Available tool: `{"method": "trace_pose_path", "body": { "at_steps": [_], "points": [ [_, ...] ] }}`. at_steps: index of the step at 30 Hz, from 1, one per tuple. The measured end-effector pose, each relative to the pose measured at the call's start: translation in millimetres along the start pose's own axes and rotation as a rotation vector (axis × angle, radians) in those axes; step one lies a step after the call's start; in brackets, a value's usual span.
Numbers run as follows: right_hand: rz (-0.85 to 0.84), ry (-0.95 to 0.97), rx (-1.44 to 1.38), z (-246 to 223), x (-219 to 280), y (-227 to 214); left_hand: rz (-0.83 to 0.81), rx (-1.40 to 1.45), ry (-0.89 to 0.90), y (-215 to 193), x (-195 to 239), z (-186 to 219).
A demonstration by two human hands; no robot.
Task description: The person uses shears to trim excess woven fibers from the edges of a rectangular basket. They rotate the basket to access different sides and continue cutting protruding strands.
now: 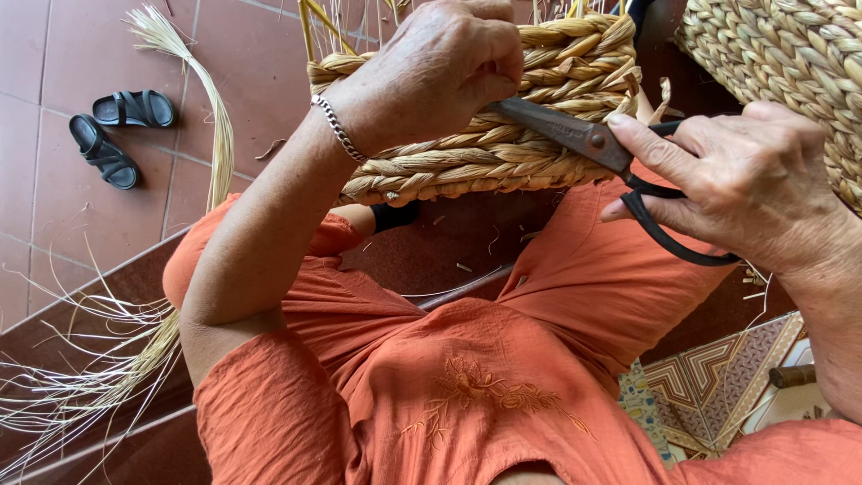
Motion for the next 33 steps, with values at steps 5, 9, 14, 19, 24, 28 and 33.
{"method": "trace_pose_path", "body": {
  "at_steps": [5, 9, 14, 19, 24, 28, 33],
  "points": [
    [0.022, -0.042, -0.049, 0, 1, 1, -0.033, 0.053, -0.088, 10, -1, -15],
    [0.046, -0.028, -0.169, 3, 12, 7, 0.061, 0.107, -0.102, 3, 3, -19],
    [0.124, 0.306, -0.424, 30, 52, 5, 0.139, 0.108, -0.228, -23, 13, -29],
    [0.185, 0.520, -0.551, 47, 88, 16, 0.035, -0.034, -0.211, -7, -7, -13],
    [0.172, 0.480, -0.488, 46, 100, 17, 0.075, -0.290, -0.005, 26, -36, 14],
    [0.131, 0.447, -0.482, 43, 103, 12, -0.082, -0.393, -0.055, 44, -41, 8],
    [0.089, 0.414, -0.539, 51, 90, 12, -0.181, -0.333, -0.128, 51, -45, -4]
  ]
}}
Point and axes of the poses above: each hand's wrist, its own x-axis away from the middle knuckle, its own y-axis out of the palm, z = x × y, the point moved 6 cm from there along -x, towards the middle knuckle, and after that the axes turned 10 degrees about -x, right-handed, at the moved point
